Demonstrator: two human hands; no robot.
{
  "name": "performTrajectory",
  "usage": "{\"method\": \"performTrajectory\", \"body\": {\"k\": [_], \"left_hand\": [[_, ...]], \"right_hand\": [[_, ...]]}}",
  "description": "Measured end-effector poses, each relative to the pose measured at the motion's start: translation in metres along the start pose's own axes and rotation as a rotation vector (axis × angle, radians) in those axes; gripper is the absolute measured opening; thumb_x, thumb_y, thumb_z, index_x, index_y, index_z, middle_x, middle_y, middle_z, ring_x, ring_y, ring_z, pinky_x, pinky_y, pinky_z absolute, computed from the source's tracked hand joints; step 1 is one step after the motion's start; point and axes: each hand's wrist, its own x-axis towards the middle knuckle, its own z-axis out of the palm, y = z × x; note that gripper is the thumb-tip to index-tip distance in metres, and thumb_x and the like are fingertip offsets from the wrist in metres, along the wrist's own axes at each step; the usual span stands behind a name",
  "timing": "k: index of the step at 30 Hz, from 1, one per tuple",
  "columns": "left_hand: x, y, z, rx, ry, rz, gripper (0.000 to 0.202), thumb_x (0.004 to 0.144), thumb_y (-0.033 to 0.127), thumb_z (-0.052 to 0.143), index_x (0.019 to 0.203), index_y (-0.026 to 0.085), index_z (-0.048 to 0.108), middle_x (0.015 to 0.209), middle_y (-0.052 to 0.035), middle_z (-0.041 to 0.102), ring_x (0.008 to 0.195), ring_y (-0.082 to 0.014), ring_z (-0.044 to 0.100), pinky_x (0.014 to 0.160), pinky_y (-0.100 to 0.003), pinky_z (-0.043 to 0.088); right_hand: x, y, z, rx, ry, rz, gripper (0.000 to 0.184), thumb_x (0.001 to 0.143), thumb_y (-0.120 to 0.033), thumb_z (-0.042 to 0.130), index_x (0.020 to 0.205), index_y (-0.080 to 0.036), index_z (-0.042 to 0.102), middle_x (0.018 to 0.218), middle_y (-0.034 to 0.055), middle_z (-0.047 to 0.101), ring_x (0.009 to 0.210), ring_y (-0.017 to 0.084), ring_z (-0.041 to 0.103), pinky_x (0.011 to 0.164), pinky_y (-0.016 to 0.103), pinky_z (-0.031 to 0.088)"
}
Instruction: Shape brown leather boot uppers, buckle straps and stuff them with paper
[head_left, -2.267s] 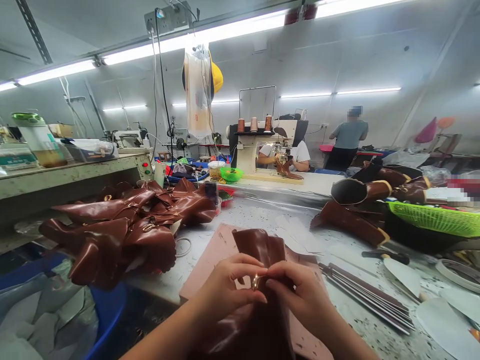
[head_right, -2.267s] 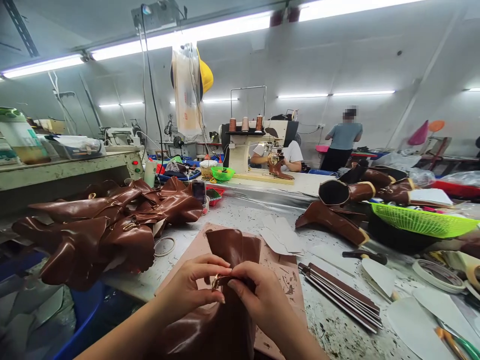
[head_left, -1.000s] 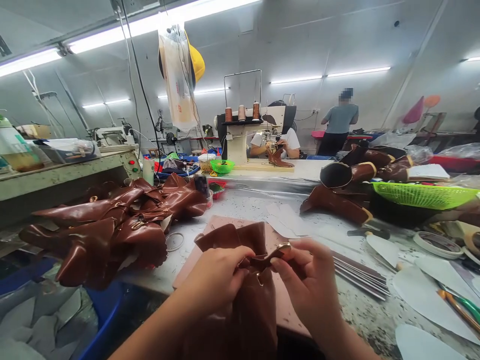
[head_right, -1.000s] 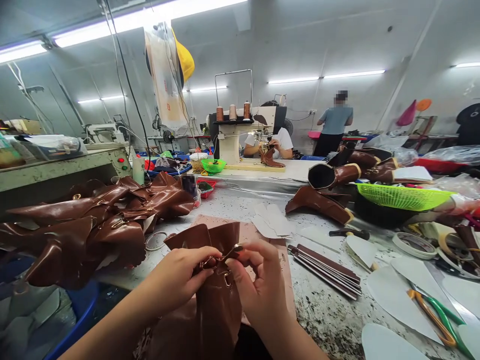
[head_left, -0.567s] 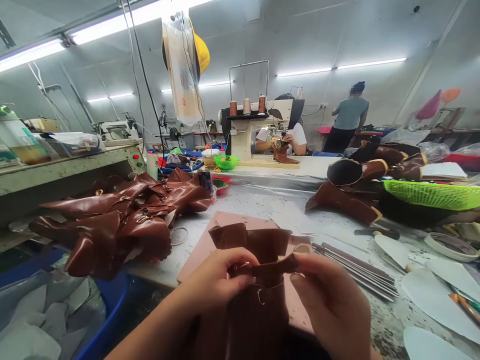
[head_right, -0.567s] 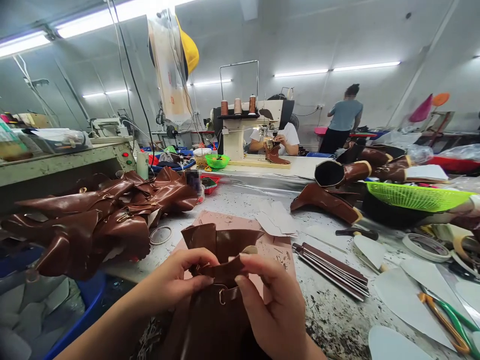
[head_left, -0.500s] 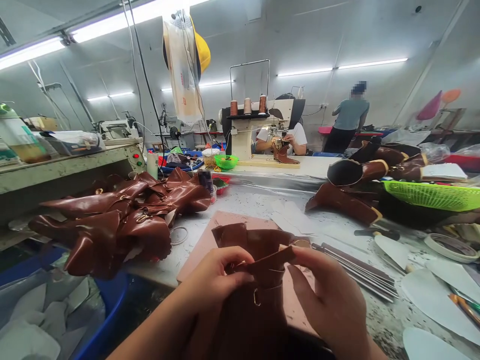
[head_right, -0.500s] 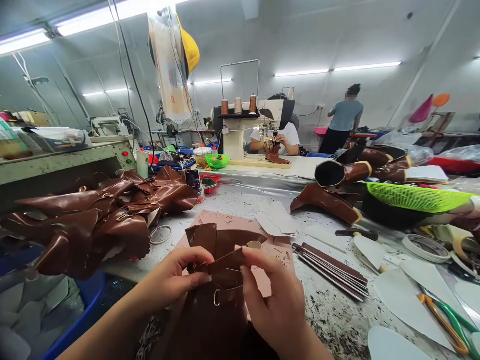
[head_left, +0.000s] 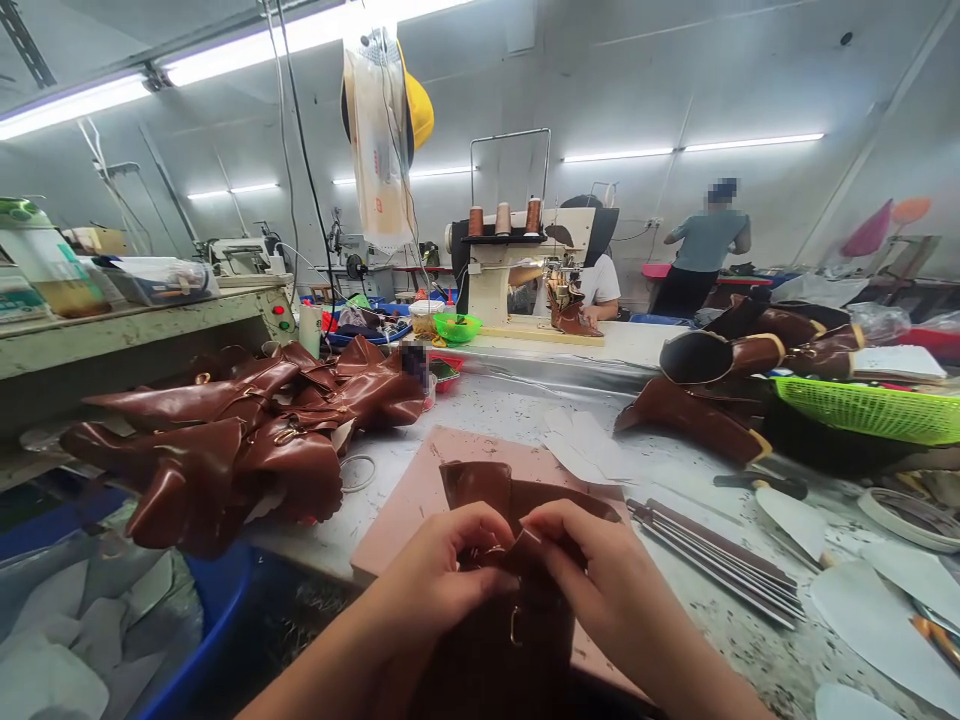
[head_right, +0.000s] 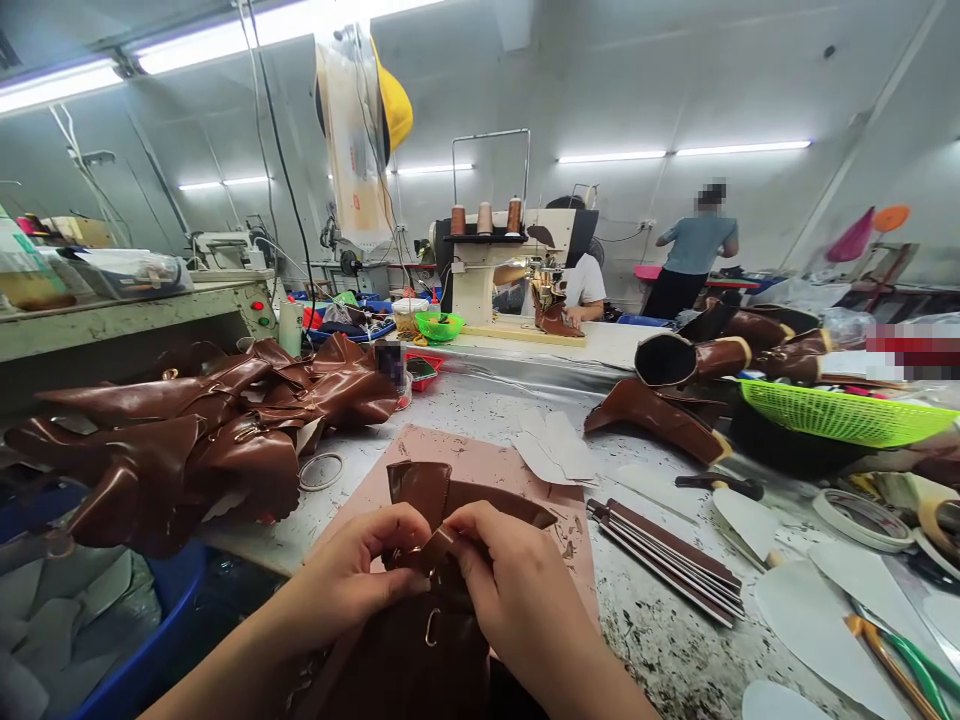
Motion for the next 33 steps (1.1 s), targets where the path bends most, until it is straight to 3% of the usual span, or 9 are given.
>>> {"method": "performTrajectory", "body": {"k": [4,6,11,15,20,23,28,31,33], "left_hand": [[0.002,-0.002,0.000,0.020,0.031,-0.044,0.012,0.065,0.017,0.059,0.075,0.018,0.054,0.070,0.0034,0.055,0.071,-0.0131,0.050,0.067,-0.025,0.038],[0.004,-0.003,0.000,-0.012,0.058,-0.055,0.013,0.065,0.019,0.059,0.076,0.018,0.053,0.067,0.0039,0.054,0.067,-0.0128,0.049,0.065,-0.025,0.038],[0.007,-0.003,0.001,-0.092,0.106,-0.059,0.015,0.062,0.019,0.059,0.075,0.018,0.052,0.063,0.0048,0.052,0.064,-0.0120,0.048,0.064,-0.025,0.037],[0.007,-0.004,0.002,-0.063,0.107,-0.055,0.016,0.061,0.019,0.061,0.076,0.017,0.056,0.066,0.0031,0.054,0.066,-0.0130,0.046,0.063,-0.025,0.036],[0.006,-0.005,0.005,-0.112,0.107,-0.052,0.016,0.059,0.018,0.062,0.075,0.016,0.057,0.066,0.0026,0.055,0.065,-0.0125,0.046,0.063,-0.025,0.036],[0.003,-0.004,0.007,-0.134,0.089,-0.050,0.015,0.059,0.017,0.063,0.073,0.016,0.058,0.066,0.0027,0.056,0.065,-0.0119,0.046,0.063,-0.024,0.037],[-0.003,-0.002,0.010,-0.071,0.018,-0.014,0.012,0.062,0.010,0.061,0.072,0.016,0.062,0.068,0.0023,0.060,0.066,-0.0126,0.052,0.063,-0.023,0.040],[-0.006,-0.002,0.011,-0.032,-0.024,0.026,0.013,0.065,0.009,0.062,0.075,0.016,0.065,0.072,0.0015,0.064,0.069,-0.0132,0.056,0.065,-0.022,0.043],[-0.007,-0.004,0.010,0.027,-0.031,0.036,0.011,0.067,0.010,0.064,0.074,0.017,0.066,0.071,0.0019,0.065,0.069,-0.0131,0.057,0.065,-0.022,0.043]], "right_hand": [[-0.010,0.000,-0.003,-0.023,0.274,-0.171,0.016,0.079,-0.008,0.049,0.087,-0.022,0.052,0.087,0.0030,0.062,0.060,0.011,0.056,0.051,0.021,0.046],[-0.015,-0.002,-0.005,0.036,0.204,-0.161,0.017,0.076,-0.006,0.051,0.080,-0.022,0.048,0.076,-0.0003,0.058,0.051,0.008,0.050,0.044,0.018,0.042],[-0.020,0.000,-0.001,0.358,-0.198,0.112,0.024,0.069,-0.009,0.062,0.067,-0.022,0.041,0.065,-0.0041,0.053,0.055,0.010,0.051,0.049,0.018,0.044],[-0.021,0.005,0.012,0.397,-0.040,0.199,0.025,0.068,-0.010,0.063,0.081,-0.023,0.045,0.067,-0.0052,0.055,0.056,0.011,0.055,0.051,0.020,0.047],[-0.018,0.000,0.018,-0.080,0.158,-0.157,0.023,0.076,-0.010,0.052,0.060,-0.021,0.041,0.064,-0.0008,0.053,0.052,0.011,0.049,0.045,0.021,0.040],[-0.013,-0.002,0.017,-0.293,0.266,-0.300,0.019,0.078,-0.008,0.045,0.063,-0.020,0.046,0.073,0.0044,0.057,0.062,0.016,0.052,0.054,0.027,0.043],[-0.009,0.007,0.018,-0.358,0.175,-0.405,0.012,0.079,-0.007,0.045,0.077,-0.019,0.049,0.095,0.0086,0.066,0.068,0.018,0.056,0.059,0.030,0.043],[-0.007,0.008,0.017,-0.380,0.110,-0.434,0.022,0.080,-0.007,0.044,0.100,-0.016,0.052,0.072,0.0026,0.065,0.055,0.016,0.050,0.049,0.029,0.035],[-0.005,0.005,0.010,-0.366,0.001,-0.424,0.020,0.080,-0.009,0.047,0.097,-0.016,0.054,0.063,-0.0001,0.059,0.052,0.016,0.046,0.046,0.029,0.032]]}}
